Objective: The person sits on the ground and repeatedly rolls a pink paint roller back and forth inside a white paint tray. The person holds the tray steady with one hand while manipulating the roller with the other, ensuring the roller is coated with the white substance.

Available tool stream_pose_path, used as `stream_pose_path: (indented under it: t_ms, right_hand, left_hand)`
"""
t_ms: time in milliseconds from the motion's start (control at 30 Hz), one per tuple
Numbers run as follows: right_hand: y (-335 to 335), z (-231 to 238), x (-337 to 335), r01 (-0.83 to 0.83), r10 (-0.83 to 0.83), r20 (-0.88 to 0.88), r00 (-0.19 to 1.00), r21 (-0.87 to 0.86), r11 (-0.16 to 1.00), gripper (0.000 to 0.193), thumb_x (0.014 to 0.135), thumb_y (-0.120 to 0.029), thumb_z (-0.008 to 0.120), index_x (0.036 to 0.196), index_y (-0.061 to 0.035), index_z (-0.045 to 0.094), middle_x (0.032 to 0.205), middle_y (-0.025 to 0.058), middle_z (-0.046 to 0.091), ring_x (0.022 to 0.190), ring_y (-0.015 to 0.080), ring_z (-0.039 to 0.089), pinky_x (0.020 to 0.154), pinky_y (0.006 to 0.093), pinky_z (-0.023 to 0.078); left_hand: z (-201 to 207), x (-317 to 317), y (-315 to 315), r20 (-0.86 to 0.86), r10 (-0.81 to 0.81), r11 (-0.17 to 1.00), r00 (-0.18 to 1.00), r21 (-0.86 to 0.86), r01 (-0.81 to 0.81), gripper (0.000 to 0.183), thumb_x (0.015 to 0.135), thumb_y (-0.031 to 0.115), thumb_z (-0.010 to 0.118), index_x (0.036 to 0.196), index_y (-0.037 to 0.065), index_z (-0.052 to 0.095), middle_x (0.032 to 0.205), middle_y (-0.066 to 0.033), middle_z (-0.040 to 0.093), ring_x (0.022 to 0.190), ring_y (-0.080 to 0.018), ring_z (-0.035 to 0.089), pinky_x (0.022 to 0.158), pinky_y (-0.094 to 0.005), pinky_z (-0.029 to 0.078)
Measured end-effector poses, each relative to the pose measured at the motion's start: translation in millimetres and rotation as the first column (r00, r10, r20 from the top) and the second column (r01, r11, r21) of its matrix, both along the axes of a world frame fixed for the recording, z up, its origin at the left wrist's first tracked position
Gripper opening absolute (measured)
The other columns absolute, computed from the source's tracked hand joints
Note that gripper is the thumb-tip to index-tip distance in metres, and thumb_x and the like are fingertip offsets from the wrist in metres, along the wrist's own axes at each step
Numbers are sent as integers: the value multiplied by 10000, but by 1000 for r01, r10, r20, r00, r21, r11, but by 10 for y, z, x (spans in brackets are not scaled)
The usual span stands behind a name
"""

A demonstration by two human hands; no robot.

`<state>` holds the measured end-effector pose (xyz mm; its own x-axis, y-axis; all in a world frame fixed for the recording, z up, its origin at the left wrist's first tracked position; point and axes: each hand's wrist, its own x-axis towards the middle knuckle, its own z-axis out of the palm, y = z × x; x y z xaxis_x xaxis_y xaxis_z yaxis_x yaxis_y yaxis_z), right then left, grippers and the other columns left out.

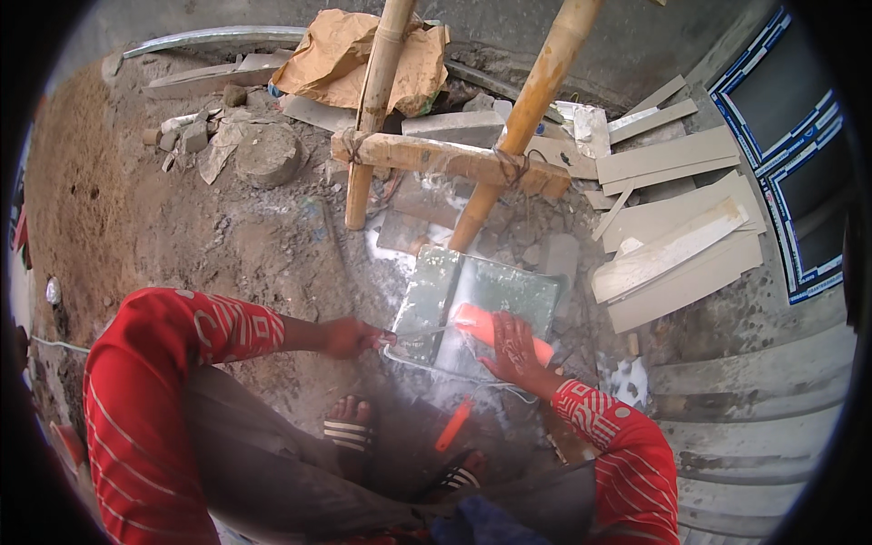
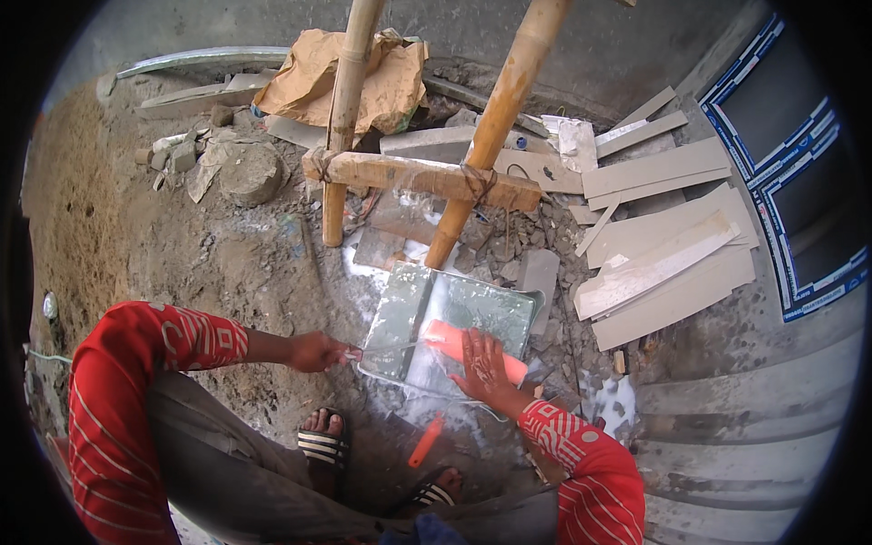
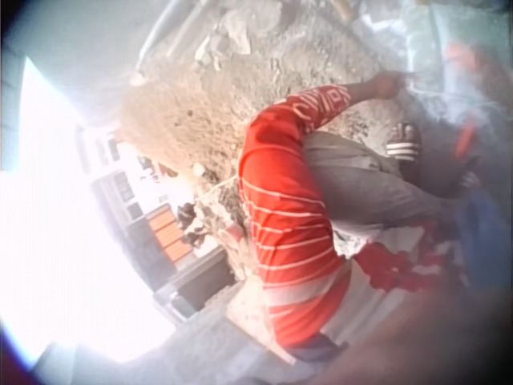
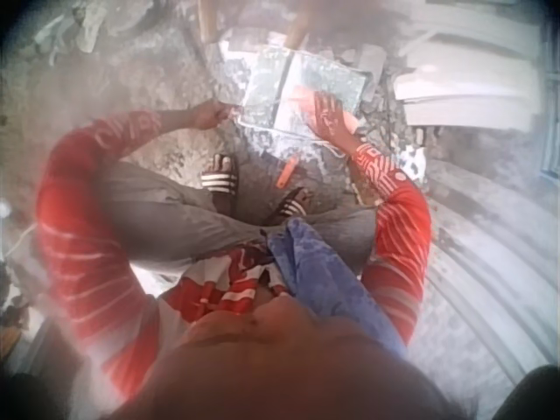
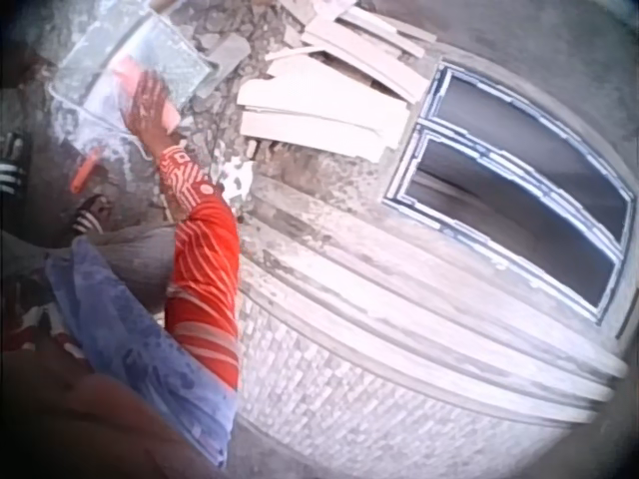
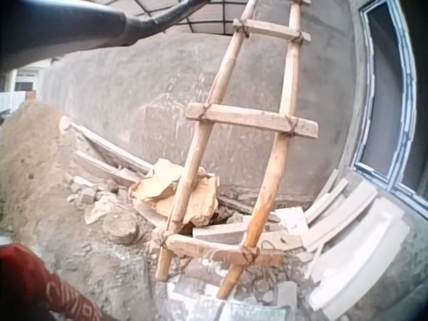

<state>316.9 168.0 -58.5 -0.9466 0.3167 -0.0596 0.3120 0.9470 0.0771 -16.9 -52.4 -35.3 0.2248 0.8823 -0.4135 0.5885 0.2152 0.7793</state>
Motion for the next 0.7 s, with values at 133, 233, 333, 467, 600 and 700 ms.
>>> stream_pose_path:
  t_ms: [133,233,333,467,600,700]
  right_hand:
    - [156,-99,-356,-93,93,-10,996,-77,993,593,877,-302,602,1379,-31,442,1258,185,494,1120,332,490,911,450,416]
    - [457,-195,-494,-116,87,-127,988,-241,964,470,895,-200,564,1340,-69,492,1126,132,577,1041,295,536,850,413,447]
    - [624,-78,-545,-165,84,-258,962,-307,937,446,923,-209,527,1345,-70,500,989,82,636,972,281,554,838,424,446]
    - [505,17,-596,30,-50,-79,996,-239,970,550,883,-370,601,1343,-87,498,1087,133,606,1053,304,538,827,464,440]
    - [406,-43,-660,113,-110,32,993,-141,984,710,812,-463,678,1359,-64,463,1138,150,569,1033,310,530,830,464,433]
    - [409,-140,-683,105,-106,-13,994,-71,992,761,779,-472,713,1352,-41,456,1157,156,561,1025,315,528,820,451,437]
  left_hand:
    - [-87,-26,-20,-17,-34,996,999,77,36,394,995,170,446,1378,226,520,949,-98,682,786,-240,648,788,-371,528]
    - [-107,-43,-82,-61,-45,990,997,127,53,406,996,149,435,1388,222,512,909,-78,688,710,-217,656,745,-360,538]
    - [-88,-42,-101,-124,-34,989,992,136,51,401,992,166,439,1381,218,519,933,-91,697,744,-276,669,756,-386,535]
    - [31,-20,-13,-169,40,987,985,158,-13,397,984,176,446,1368,225,530,973,-112,701,807,-339,674,781,-420,531]
    - [87,-44,81,-179,82,986,980,156,-54,389,979,177,460,1355,238,542,1013,-143,693,860,-353,677,810,-431,529]
    - [4,-62,65,-141,93,982,986,176,-67,382,979,185,470,1350,239,545,1022,-161,688,884,-366,672,821,-434,528]
